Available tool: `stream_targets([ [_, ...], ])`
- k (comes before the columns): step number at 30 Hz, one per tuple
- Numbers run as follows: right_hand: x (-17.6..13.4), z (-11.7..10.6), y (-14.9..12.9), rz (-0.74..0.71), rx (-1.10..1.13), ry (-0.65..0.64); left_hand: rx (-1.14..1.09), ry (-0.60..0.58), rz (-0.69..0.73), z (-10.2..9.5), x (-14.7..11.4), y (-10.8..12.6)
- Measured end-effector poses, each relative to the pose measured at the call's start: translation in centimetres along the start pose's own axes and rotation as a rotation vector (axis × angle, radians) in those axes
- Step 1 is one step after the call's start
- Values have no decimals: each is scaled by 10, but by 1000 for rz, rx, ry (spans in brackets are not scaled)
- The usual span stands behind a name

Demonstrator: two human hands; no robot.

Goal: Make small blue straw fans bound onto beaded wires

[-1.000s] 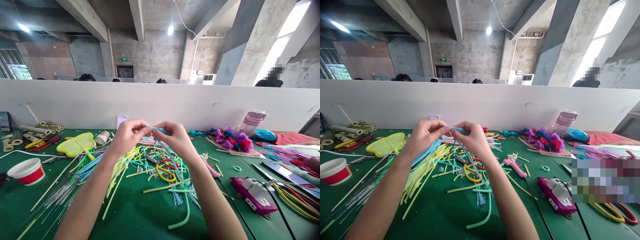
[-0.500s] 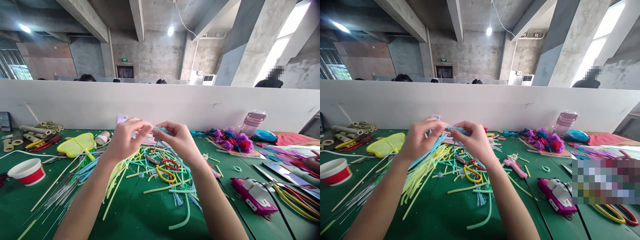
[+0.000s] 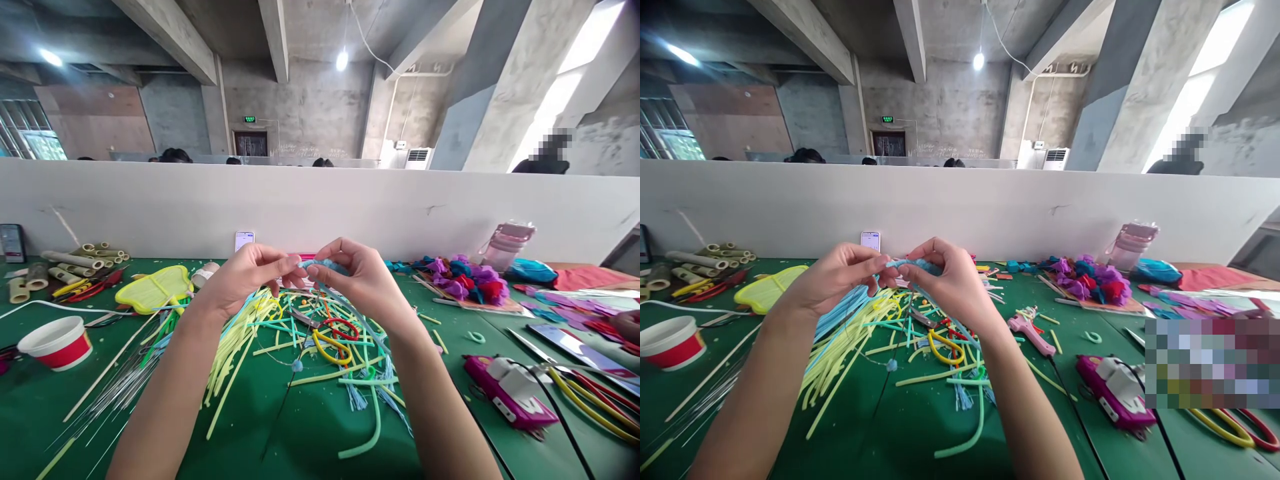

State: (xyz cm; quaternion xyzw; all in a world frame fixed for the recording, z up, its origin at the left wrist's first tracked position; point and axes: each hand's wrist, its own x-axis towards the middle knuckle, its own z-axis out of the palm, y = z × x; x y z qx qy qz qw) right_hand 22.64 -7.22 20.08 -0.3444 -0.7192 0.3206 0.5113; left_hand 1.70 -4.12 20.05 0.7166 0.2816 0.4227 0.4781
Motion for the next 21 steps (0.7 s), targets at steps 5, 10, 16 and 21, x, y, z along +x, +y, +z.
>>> stream_targets([
  [5, -2, 0, -3, -14, 14, -35, 136, 118, 49, 5, -7, 10],
  [10, -2, 4, -5, -9, 1, -8, 204, 153, 80, 8, -8, 12],
  [16, -5, 6, -10, -32, 19, -15, 250, 183, 118, 13, -11, 16],
  [21, -7, 6, -15, -53, 106, -112, 122, 133, 118, 9, -13, 18],
])
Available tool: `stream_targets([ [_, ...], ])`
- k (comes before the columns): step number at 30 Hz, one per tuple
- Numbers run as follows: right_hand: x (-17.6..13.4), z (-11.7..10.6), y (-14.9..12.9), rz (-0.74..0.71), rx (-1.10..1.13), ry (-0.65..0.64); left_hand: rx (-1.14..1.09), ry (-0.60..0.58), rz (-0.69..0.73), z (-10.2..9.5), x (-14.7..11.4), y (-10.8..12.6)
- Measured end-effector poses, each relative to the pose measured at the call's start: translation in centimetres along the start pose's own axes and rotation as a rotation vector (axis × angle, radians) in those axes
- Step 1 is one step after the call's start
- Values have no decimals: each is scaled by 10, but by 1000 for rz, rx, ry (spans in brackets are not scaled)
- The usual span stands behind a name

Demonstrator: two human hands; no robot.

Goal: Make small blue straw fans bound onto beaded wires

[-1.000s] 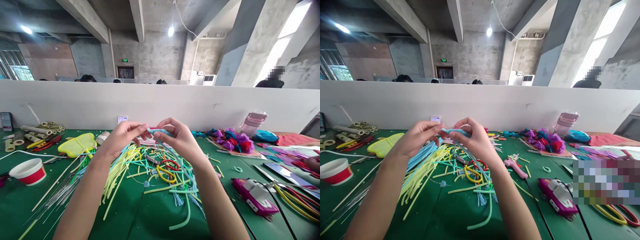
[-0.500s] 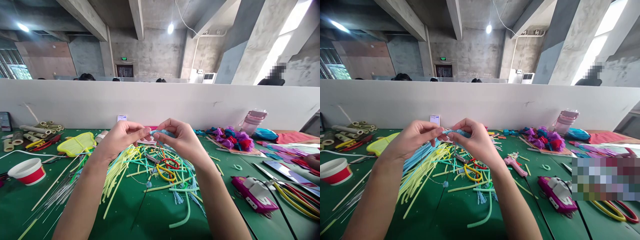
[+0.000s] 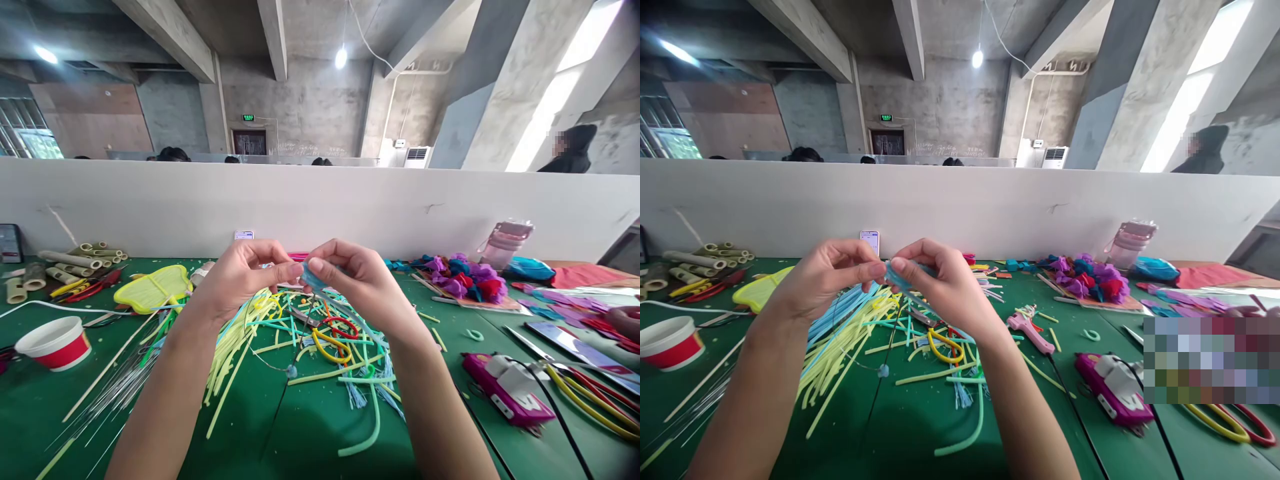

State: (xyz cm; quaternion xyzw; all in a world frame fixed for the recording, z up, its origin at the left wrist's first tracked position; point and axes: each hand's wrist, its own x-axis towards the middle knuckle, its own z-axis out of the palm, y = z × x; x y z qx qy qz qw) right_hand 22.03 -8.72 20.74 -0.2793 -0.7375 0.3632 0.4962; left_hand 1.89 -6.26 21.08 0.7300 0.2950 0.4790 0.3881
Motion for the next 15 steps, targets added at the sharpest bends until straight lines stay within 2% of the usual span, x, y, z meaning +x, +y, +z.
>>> stream_targets([
  [6, 0, -9, -1, 58, -97, -11, -10, 98, 20, -7, 7, -7],
  [11, -1, -25, 8, 176, -235, -65, -85, 304, 50, -14, 19, -21],
  [12, 0, -28, 10, 170, -272, -62, -83, 300, 43, -16, 20, -23],
  [15, 3, -34, 16, 115, -363, -33, -69, 151, -25, -21, 21, -27],
])
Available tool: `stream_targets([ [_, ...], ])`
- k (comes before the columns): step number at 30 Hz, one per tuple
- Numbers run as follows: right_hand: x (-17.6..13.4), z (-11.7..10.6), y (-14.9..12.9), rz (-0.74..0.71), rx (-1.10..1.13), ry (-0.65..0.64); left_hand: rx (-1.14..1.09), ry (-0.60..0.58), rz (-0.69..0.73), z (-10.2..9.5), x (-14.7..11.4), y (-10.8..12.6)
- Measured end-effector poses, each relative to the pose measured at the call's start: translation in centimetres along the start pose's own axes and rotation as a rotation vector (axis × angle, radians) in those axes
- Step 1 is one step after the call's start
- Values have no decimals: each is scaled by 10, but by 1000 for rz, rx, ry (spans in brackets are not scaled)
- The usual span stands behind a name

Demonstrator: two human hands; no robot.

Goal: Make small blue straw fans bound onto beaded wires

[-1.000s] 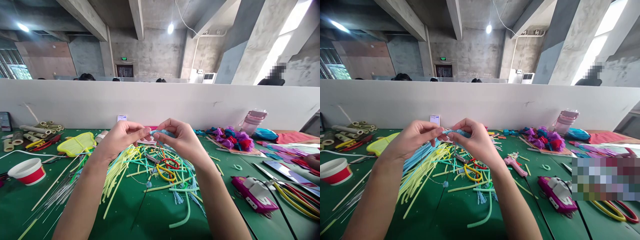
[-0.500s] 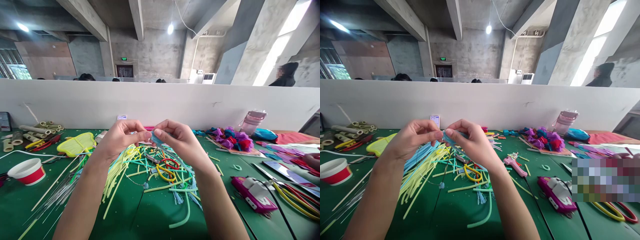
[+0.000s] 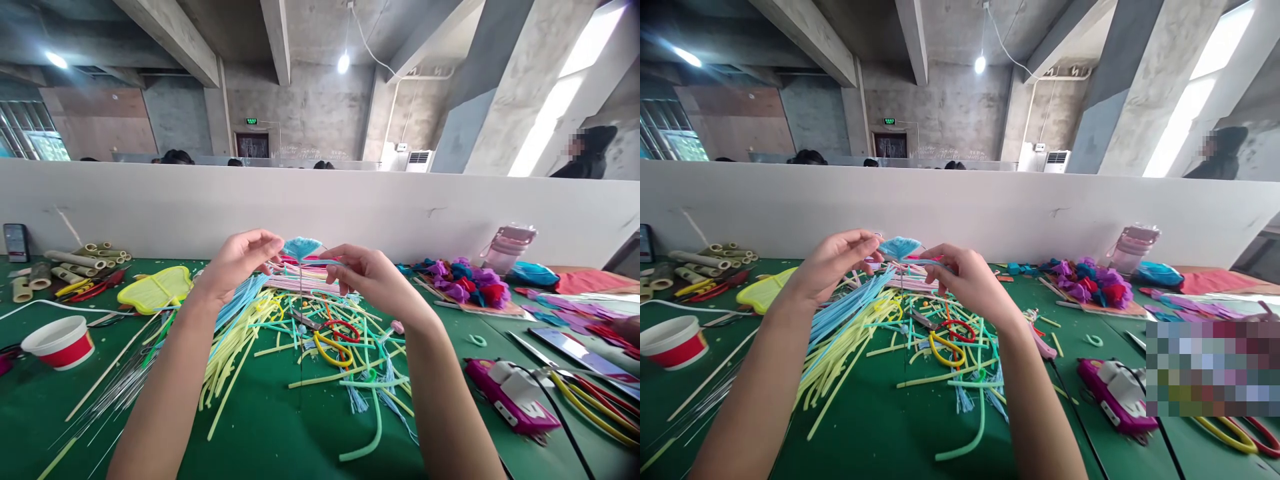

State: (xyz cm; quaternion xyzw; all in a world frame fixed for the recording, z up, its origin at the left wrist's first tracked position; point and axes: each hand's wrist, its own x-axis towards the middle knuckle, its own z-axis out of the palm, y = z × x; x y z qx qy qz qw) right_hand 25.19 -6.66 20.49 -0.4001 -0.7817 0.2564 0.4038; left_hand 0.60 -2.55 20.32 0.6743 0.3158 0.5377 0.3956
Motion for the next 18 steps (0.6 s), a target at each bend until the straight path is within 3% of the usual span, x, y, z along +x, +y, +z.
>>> stream_targets([
  [2, 3, 0, 2, -16, -16, -11, -15, -62, -46, 0, 0, -1],
  [6, 5, 4, 1, -68, -57, 5, -26, -34, -46, 10, -2, -2],
  [11, 5, 2, 4, -191, -445, 361, -10, 109, 41, 17, -1, -4],
  [15, 5, -4, 12, -178, -866, 603, -46, 191, 62, 15, 2, -8],
  [18, 6, -3, 15, -162, -893, 667, -16, 223, 67, 15, 4, -11],
])
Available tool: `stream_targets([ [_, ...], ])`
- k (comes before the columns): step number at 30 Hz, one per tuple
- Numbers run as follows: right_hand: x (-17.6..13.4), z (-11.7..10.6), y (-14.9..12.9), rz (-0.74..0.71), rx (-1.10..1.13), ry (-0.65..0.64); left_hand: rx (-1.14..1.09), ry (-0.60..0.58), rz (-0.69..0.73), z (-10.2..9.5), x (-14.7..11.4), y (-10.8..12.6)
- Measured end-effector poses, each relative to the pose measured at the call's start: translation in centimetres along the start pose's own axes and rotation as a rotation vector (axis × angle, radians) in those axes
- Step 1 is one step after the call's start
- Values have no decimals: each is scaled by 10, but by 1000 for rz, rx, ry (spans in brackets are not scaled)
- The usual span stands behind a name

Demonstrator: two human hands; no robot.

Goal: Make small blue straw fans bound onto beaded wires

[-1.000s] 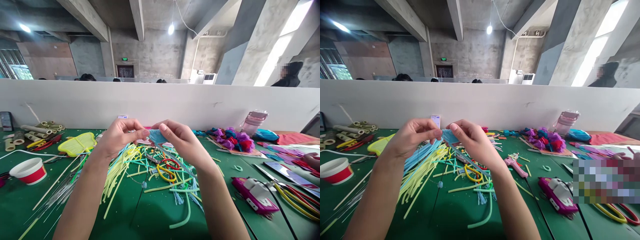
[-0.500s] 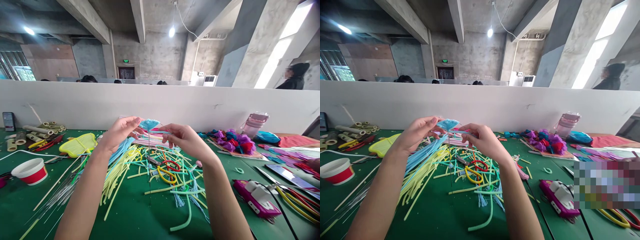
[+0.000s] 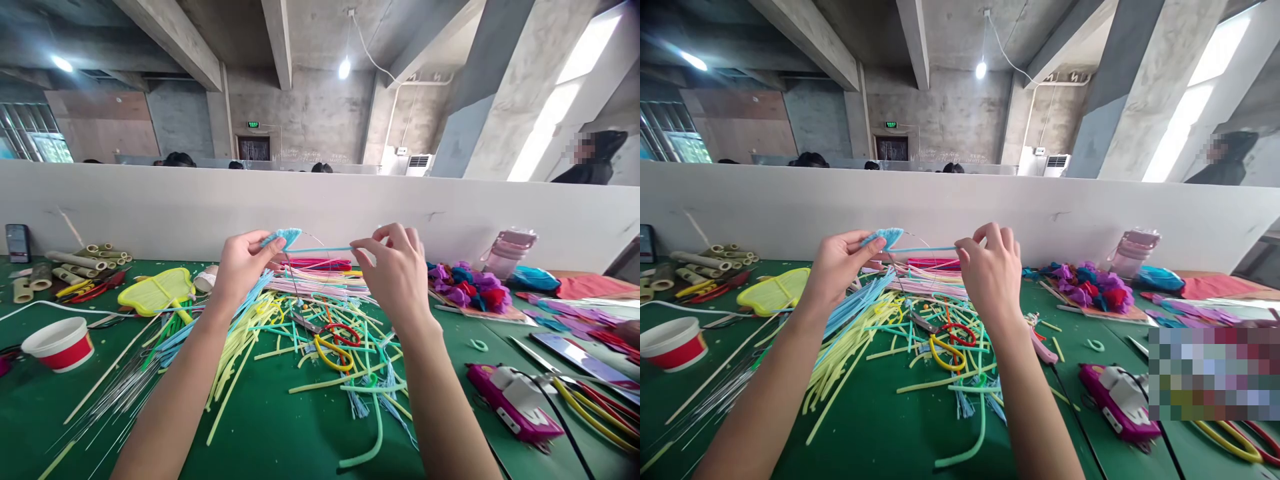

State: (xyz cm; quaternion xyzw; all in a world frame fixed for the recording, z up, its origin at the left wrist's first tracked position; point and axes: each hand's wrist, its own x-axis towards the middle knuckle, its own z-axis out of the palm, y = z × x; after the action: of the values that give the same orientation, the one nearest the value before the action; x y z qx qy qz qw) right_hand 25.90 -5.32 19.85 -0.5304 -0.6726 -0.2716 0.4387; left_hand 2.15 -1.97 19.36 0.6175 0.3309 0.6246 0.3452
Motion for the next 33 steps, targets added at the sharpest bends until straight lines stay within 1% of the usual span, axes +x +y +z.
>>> stream_targets([
  [3, 0, 1, -6, 33, 222, -95, 77, 23, 40, 1, -1, -2],
  [7, -2, -5, -17, 3, 535, -185, 122, 44, 63, 1, -2, -1],
  [11, -5, -15, -28, -38, 709, -307, 91, 81, 70, 1, -1, -1],
  [13, -6, -18, -33, -64, 745, -348, 76, 101, 69, 1, -1, -2],
  [19, -10, -18, -48, -139, 797, -394, 73, 155, 120, 0, 3, -9],
  [24, -12, -12, -54, -168, 828, -454, 69, 154, 150, 2, 2, -9],
  [28, -11, 0, -49, -121, 829, -531, 17, 141, 126, 4, 0, -2],
  [31, -8, 8, -39, -34, 784, -511, 0, 138, 112, 2, -1, 2],
  [33, -7, 8, -30, 45, 768, -494, -5, 110, 85, -1, 0, 3],
])
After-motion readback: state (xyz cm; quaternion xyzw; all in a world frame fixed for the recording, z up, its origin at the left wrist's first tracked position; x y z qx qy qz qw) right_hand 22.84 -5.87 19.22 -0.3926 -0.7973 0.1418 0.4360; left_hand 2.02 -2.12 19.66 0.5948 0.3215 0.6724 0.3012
